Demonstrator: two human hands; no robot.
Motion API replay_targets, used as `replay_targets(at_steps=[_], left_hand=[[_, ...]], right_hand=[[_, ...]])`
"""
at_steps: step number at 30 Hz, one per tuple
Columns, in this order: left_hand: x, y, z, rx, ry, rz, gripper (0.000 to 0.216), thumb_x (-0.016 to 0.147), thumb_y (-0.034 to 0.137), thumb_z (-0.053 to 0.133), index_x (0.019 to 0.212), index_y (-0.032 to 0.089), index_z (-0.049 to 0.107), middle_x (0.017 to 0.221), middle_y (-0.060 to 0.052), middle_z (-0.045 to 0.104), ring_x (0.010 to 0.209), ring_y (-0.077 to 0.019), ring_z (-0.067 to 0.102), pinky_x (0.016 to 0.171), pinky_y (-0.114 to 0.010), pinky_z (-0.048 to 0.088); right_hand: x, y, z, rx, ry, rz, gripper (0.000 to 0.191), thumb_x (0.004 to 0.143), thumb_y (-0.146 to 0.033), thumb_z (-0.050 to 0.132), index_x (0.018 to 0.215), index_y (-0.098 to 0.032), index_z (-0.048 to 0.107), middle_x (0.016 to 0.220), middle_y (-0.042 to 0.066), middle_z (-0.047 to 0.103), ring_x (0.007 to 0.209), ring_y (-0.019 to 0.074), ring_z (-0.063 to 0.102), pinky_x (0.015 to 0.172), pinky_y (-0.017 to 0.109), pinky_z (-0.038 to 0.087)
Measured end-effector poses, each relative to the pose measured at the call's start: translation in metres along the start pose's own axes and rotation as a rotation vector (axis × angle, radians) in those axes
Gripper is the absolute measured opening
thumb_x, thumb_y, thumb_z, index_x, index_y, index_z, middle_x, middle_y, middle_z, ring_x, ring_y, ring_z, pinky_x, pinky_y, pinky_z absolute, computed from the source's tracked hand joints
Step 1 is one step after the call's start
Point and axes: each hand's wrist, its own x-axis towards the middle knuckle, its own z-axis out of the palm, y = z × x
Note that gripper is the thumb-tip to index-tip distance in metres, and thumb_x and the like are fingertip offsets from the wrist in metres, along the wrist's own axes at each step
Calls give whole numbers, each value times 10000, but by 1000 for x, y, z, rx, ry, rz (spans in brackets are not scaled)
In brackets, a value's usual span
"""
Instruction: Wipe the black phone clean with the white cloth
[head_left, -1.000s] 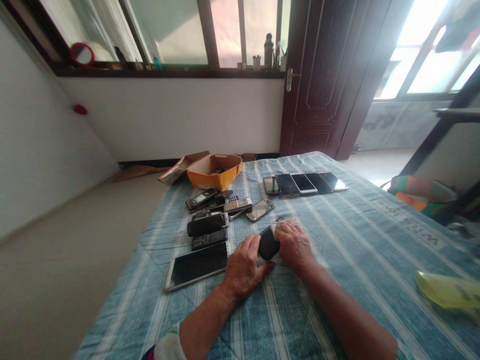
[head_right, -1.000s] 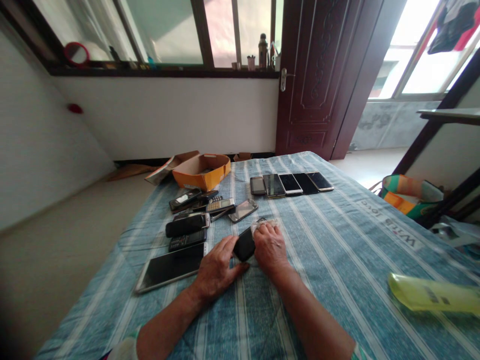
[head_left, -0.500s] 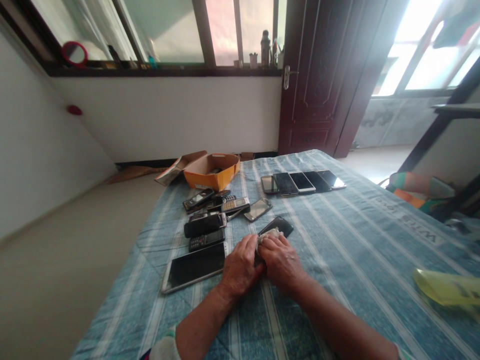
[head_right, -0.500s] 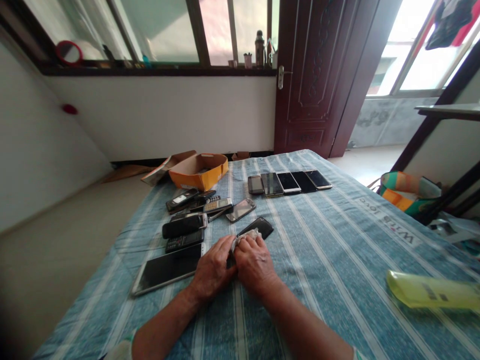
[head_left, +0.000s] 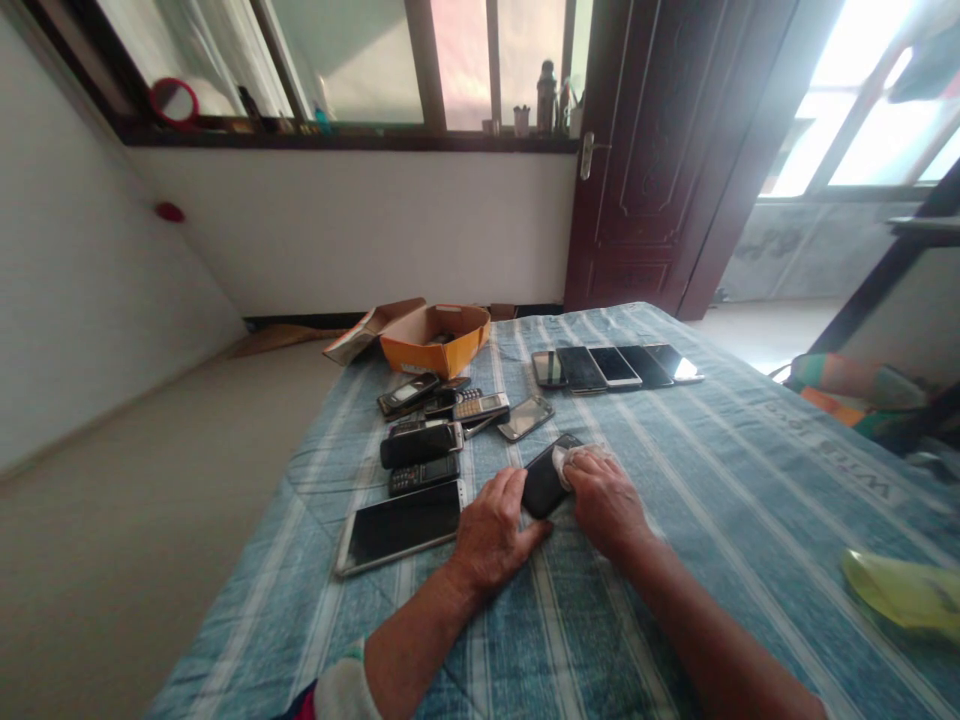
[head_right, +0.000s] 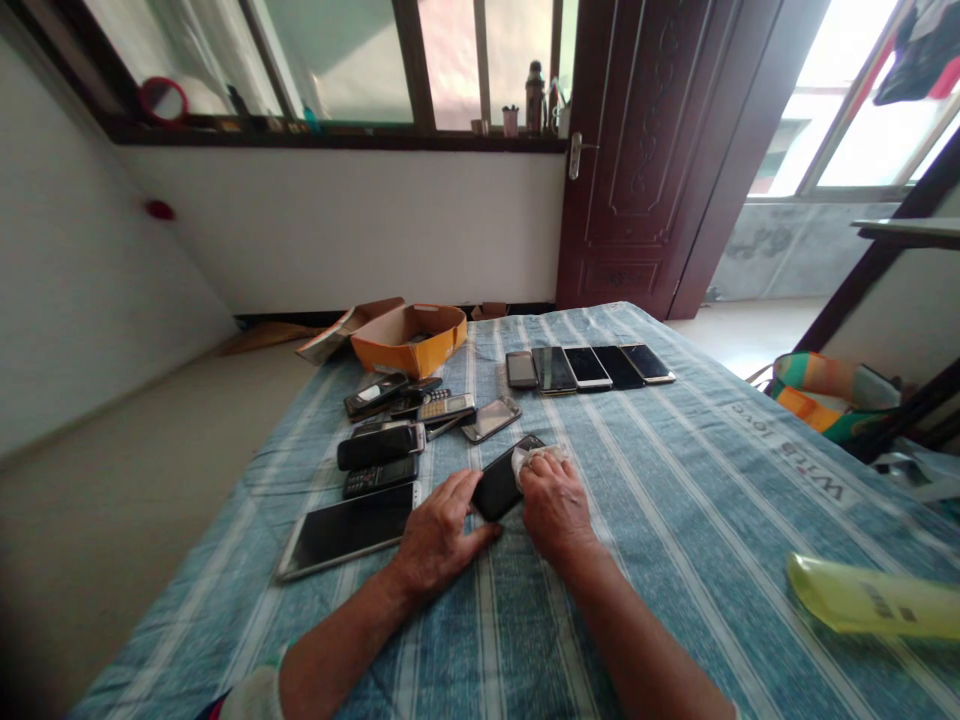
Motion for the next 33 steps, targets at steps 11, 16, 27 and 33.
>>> replay_targets(at_steps=[11,16,27,33], left_hand=[[0,-5,1,-29,31,34,555,757,365,637,1242,128,507,1238,-168,592,1151,-300,564,970,-427,478],[-1,-6,0,-30,9,39,575,741,329,633,1250,93,503,1256,-193,578,1172,-310,547,988,-434,465],[-2,-5,2,-24,50,32,592,712,369,698,1231,157,507,1243,-149,594,1147,-302,568,963,-429,488],[-3,-7,4,-28,60,34,585,720,379,693,1236,177,505,1263,-141,586,1162,-301,562,965,-437,485]], right_hand=[[-12,-30,1,147,-49,-211,241,876,-92,470,976,-165,677,1031,81,655,1071,225,526,985,339,324],[-14,-32,-1,218,-76,-270,233,891,-116,464,950,-198,675,1055,61,661,1077,208,530,1037,367,271],[-6,-1,-3,-2,-32,-21,254,875,-86,454,924,-176,686,1055,81,649,1034,212,522,927,309,337],[-7,-5,-9,-87,-83,49,273,867,-63,434,906,-159,687,1020,98,651,982,221,548,873,306,353]])
